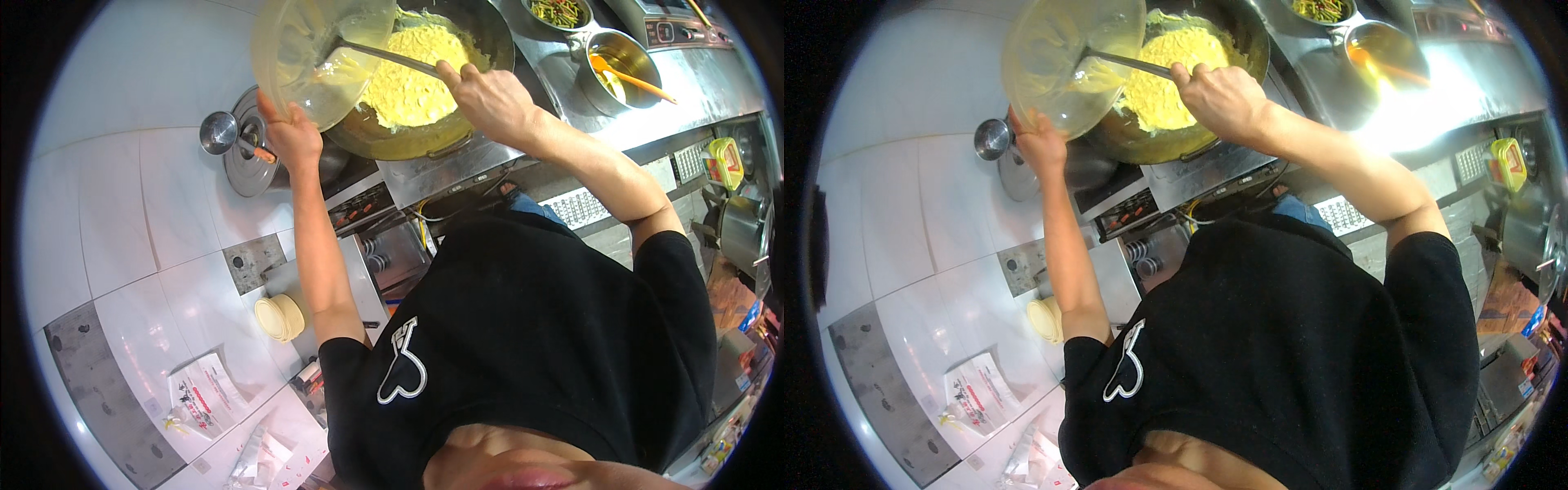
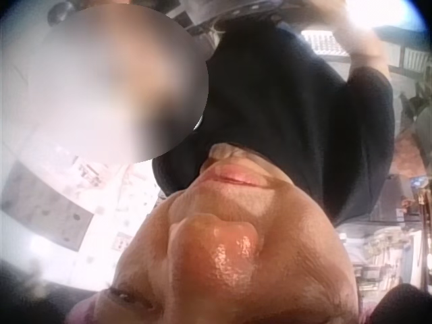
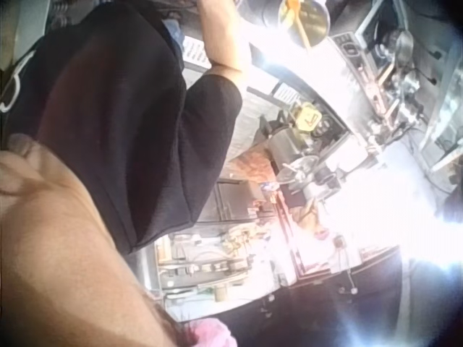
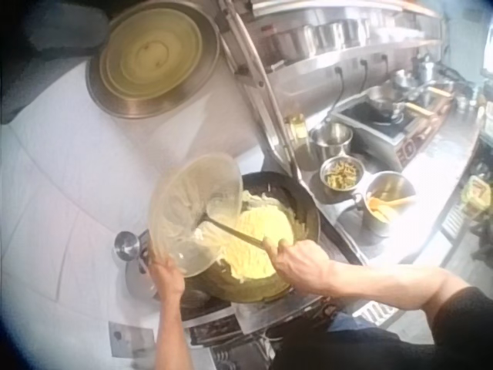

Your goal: The person stirs and scrambles a large quantity of beaten eggs in a wok using a spatula. The eggs are continuously mixed over heat until they form a solid mass.

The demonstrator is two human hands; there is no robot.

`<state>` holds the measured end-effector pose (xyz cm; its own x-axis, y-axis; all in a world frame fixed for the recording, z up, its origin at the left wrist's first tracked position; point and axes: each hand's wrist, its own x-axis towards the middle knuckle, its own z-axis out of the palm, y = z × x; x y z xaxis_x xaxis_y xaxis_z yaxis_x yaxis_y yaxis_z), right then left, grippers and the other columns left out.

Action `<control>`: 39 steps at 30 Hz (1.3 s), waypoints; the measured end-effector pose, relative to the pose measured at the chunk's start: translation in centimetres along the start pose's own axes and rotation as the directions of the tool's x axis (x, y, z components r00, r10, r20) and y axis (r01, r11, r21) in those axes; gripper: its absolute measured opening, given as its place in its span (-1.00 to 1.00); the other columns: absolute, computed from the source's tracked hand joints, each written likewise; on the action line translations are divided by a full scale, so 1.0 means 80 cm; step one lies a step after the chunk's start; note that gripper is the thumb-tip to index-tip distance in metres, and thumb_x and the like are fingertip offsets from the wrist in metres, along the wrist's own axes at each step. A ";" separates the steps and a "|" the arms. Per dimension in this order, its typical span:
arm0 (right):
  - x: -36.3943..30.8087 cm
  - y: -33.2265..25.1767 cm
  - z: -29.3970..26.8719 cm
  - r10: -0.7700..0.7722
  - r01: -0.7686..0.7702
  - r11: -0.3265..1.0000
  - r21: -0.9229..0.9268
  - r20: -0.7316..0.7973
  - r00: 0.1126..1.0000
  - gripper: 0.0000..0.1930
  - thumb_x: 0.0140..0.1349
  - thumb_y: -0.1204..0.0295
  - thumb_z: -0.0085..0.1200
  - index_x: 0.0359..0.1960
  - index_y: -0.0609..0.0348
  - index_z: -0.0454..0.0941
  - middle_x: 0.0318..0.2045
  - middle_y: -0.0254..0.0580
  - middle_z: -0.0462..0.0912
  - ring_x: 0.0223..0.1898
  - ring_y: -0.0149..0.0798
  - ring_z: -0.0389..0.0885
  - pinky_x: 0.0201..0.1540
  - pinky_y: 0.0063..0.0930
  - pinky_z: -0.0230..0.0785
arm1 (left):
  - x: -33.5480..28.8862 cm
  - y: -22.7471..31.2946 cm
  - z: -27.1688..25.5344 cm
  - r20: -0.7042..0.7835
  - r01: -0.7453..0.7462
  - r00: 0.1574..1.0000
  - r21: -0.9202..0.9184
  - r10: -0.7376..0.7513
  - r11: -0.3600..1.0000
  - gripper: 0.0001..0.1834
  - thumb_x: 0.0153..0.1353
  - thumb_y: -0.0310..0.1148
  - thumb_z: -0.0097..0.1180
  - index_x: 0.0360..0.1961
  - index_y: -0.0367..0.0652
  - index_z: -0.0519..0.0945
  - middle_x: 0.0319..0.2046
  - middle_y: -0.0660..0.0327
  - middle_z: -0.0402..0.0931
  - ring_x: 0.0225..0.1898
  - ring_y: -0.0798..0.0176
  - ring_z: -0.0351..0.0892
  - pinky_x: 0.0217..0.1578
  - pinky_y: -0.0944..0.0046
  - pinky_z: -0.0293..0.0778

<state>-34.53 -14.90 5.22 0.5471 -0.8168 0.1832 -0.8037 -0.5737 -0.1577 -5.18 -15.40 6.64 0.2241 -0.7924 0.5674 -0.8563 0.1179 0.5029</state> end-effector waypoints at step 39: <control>-0.009 0.078 -0.011 -0.143 0.146 0.989 -0.011 0.128 0.981 -0.56 0.19 0.47 -0.06 0.15 0.02 0.36 -0.51 -0.08 0.60 -0.46 -0.18 0.63 -0.46 -0.32 0.48 | -0.029 -0.009 0.011 -0.081 0.065 0.995 -0.019 -0.067 0.998 -0.39 0.21 -0.45 -0.09 0.29 -0.23 0.08 -0.03 -0.13 0.46 -0.08 -0.18 0.51 -0.10 0.05 0.40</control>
<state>-40.17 -17.81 4.98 0.6817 -0.7274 0.0784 -0.7182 -0.6858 -0.1183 -5.50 -14.14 4.37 0.3175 -0.7477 0.5832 -0.8308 0.0772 0.5512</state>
